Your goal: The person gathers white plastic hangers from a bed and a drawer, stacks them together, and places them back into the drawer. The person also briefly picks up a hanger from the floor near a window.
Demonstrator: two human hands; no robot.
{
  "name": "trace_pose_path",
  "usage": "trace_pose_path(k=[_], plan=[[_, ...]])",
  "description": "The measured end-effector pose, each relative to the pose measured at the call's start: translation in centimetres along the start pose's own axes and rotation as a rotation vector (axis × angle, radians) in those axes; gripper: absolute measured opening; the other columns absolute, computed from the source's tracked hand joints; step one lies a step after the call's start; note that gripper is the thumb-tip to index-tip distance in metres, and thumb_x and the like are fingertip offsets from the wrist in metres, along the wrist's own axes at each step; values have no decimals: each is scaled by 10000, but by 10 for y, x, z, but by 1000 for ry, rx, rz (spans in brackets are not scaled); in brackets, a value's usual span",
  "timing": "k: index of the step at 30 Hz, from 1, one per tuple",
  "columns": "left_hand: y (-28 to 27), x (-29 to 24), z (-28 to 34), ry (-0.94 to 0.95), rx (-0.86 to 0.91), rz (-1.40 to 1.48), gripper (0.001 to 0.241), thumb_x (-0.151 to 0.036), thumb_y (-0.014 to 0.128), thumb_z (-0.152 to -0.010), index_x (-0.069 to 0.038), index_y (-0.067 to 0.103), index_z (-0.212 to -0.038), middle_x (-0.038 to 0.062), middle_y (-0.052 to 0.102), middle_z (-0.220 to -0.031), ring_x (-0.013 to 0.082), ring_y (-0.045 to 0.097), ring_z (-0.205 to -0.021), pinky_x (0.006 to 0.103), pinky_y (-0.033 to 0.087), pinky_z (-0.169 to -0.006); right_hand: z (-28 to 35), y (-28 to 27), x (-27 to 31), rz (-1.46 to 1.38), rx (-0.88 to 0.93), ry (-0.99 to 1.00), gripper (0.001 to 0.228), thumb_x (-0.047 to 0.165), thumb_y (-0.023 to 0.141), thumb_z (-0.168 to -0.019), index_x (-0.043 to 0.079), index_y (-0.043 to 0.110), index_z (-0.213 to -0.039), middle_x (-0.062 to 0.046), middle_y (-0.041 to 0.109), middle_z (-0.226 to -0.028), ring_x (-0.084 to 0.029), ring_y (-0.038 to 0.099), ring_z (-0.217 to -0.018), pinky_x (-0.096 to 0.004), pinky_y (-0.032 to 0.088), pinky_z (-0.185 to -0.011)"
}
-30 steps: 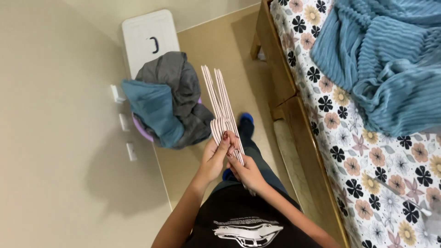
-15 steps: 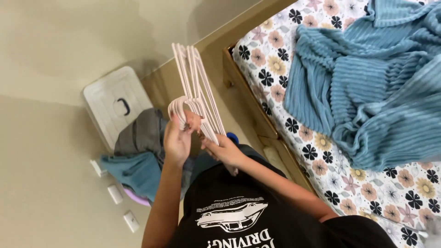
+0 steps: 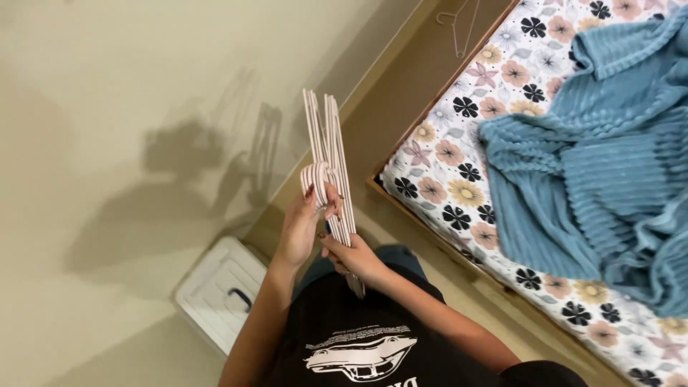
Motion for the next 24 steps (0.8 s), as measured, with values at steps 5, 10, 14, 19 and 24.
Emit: trace_pose_path(k=[5,10,14,19,24], plan=[[-30,-10,-91,-126,214,-84,396,-396,451,-1122,-20,566,-1163,41,553,-975,126,524,-879,304,472,-862,-64,17,40,-182,-153,-129,384,289,599,-1044,76,534,-731,13,449,-559,-96,387,-439,-271,314,-418],[-28,21,-183,-234,424,-76,304,-292,463,-1167,-24,589,-1237,24,577,-949,123,578,-919,281,509,-885,-105,-15,88,-327,-295,-176,316,249,578,-1021,96,532,-749,13,448,-566,-102,368,-438,-280,295,-420],[-31,81,-261,-311,451,-229,277,-237,537,-1090,-22,565,-1261,50,651,-1014,122,634,-982,299,529,-913,-136,-58,122,-476,-323,-110,418,259,564,-1044,112,419,-680,17,371,-533,-104,303,-412,-286,227,-397],[-10,156,-362,-272,471,-293,254,-154,591,-1043,-15,529,-1247,28,641,-1115,116,663,-1044,301,538,-939,-188,-127,175,-618,-337,-18,402,259,547,-1037,142,381,-690,11,366,-553,-121,297,-436,-303,219,-425],[22,190,-461,-352,485,-314,210,-81,608,-1002,-7,571,-1195,15,682,-945,103,676,-883,278,570,-815,-216,-180,239,-677,-343,-77,451,288,563,-1026,155,331,-663,29,294,-531,-104,254,-433,-291,189,-419]])
Point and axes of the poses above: each hand's wrist, its own z-axis away from the middle knuckle, its own y-axis out of the palm, x = y × z, the point moved 4 cm from there along -z, towards the middle knuckle
